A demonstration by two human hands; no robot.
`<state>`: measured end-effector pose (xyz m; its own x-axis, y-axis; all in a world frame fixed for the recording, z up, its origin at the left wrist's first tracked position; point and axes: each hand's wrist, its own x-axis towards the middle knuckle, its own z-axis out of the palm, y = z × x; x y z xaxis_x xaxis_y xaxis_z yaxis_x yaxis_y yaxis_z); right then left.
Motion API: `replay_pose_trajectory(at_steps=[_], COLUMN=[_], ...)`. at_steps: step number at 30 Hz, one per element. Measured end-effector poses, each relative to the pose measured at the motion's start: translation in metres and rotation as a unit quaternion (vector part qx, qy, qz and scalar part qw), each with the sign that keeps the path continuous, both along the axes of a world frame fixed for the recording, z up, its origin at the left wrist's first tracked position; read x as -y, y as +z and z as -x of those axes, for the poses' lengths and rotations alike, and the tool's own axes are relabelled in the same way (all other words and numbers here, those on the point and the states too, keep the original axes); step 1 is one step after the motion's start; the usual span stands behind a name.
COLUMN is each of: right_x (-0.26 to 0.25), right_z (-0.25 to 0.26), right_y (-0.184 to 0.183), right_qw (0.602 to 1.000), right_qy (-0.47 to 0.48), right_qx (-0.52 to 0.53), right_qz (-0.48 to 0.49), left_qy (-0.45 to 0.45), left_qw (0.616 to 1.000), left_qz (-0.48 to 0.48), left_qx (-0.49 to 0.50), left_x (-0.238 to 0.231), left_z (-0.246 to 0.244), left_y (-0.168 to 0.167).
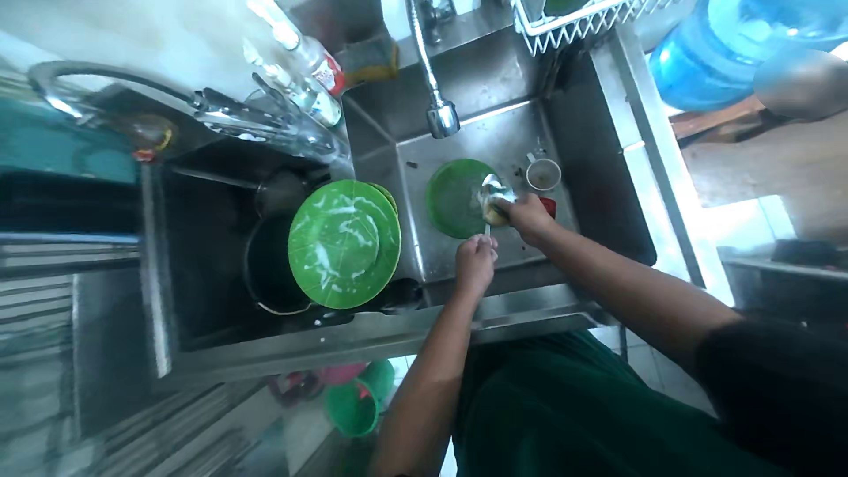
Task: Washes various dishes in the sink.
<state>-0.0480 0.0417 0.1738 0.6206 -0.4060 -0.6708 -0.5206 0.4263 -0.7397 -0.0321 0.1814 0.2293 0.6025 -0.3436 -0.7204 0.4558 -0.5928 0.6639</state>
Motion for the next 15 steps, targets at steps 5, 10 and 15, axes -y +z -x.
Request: replay_pose_trajectory(at_steps=[5, 10, 15], right_x=[-0.008, 0.004, -0.005], right_z=[-0.003, -0.005, -0.006], right_y=[-0.009, -0.012, -0.005], right_qw=[0.999, 0.998, 0.997], right_qy=[-0.041, -0.049, -0.005], right_qx=[0.001, -0.004, -0.040], right_qz=[-0.021, -0.035, -0.059], left_qy=[-0.027, -0.057, -0.023], left_qw=[0.999, 0.997, 0.999], left_qz=[-0.030, -0.043, -0.037], left_qx=[0.012, 0.034, 0.023], left_x=[0.000, 0.004, 0.006], left_z=[-0.008, -0.006, -0.014], left_y=[0.006, 0.009, 0.006])
